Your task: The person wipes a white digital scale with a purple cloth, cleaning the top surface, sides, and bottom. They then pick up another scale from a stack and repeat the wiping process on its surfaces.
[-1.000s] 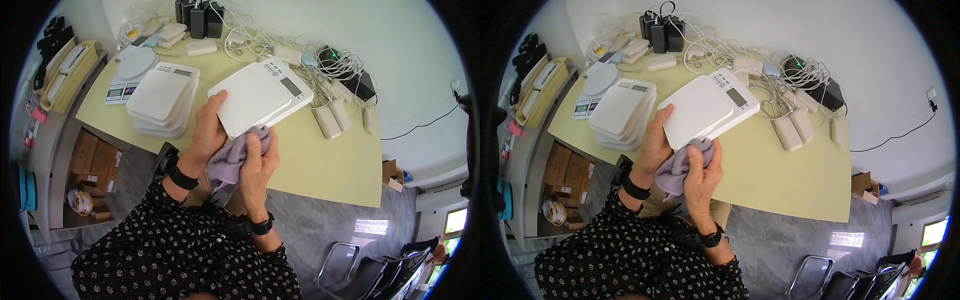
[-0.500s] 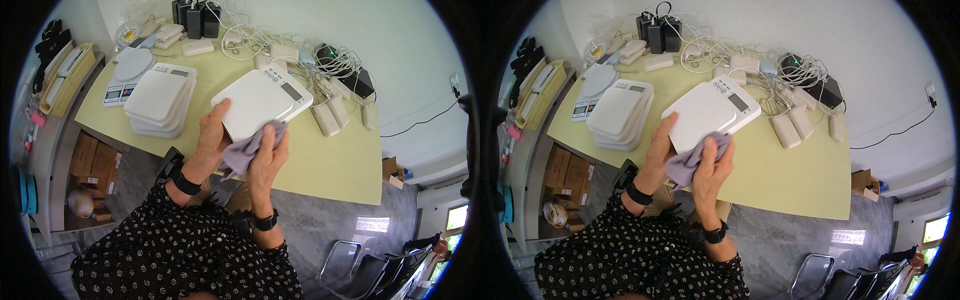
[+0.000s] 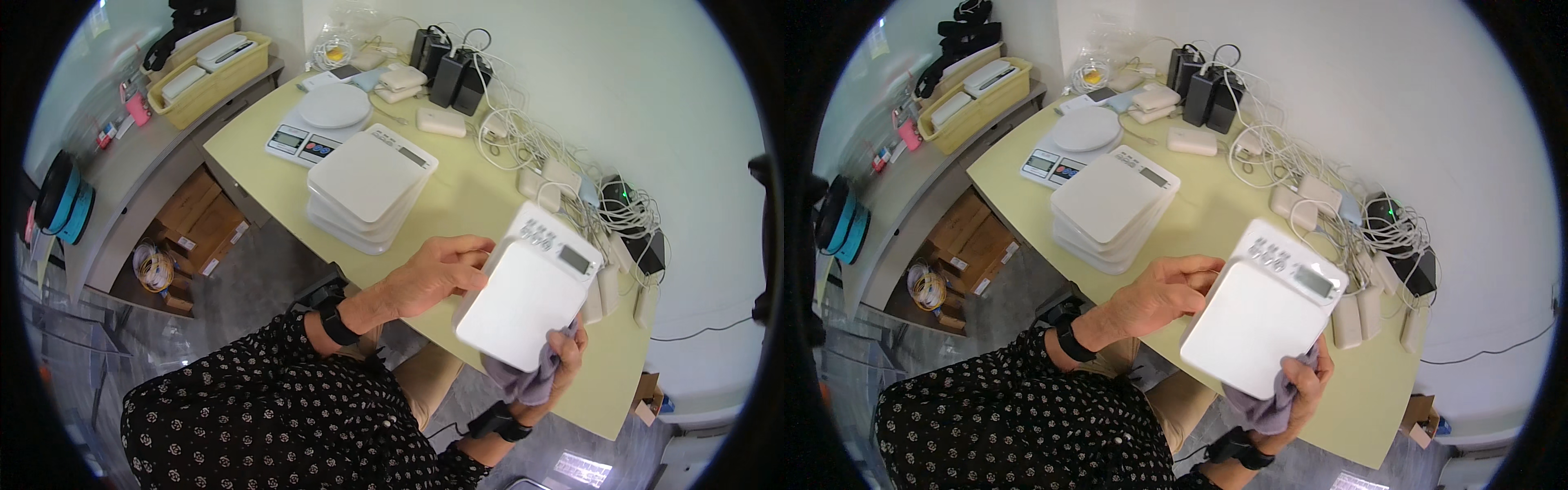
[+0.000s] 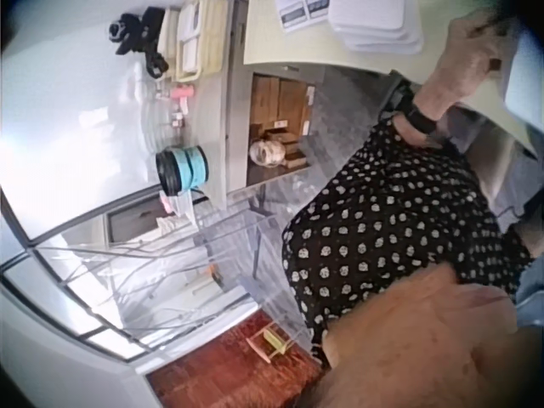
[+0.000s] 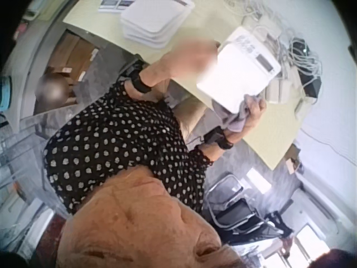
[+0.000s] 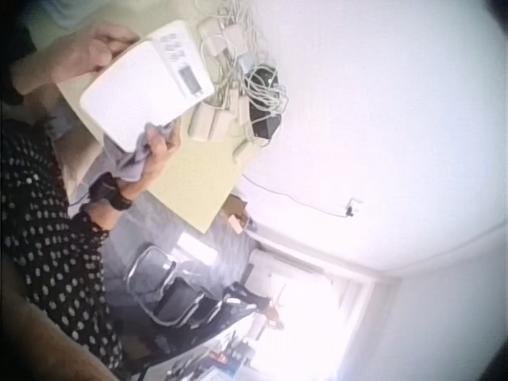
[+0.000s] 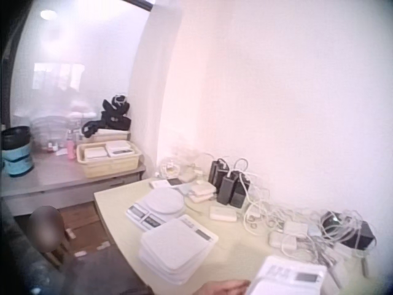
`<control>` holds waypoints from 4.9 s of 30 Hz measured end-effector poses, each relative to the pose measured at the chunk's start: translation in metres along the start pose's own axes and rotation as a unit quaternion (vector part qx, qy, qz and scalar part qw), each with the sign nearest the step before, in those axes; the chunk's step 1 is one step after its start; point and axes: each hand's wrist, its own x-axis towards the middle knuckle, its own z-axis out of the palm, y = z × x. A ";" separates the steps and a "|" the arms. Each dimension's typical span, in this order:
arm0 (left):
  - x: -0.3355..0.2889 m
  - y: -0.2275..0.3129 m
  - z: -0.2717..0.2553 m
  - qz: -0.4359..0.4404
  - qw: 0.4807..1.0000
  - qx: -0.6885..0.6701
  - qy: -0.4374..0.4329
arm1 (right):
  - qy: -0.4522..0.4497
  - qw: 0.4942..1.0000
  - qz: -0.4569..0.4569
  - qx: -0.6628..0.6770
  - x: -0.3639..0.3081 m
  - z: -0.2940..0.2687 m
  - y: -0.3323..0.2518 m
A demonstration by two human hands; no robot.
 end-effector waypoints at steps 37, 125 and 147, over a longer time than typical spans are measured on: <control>0.038 -0.010 0.033 0.075 0.992 -0.036 0.097 | 0.123 0.981 -0.103 -0.111 -0.045 0.065 0.084; 0.047 -0.030 0.009 0.087 0.981 0.047 0.166 | 0.229 0.817 -0.341 -0.405 -0.026 0.013 0.025; 0.038 -0.031 0.006 0.131 0.983 0.074 0.104 | 0.289 0.897 -0.266 -0.201 -0.008 0.001 0.030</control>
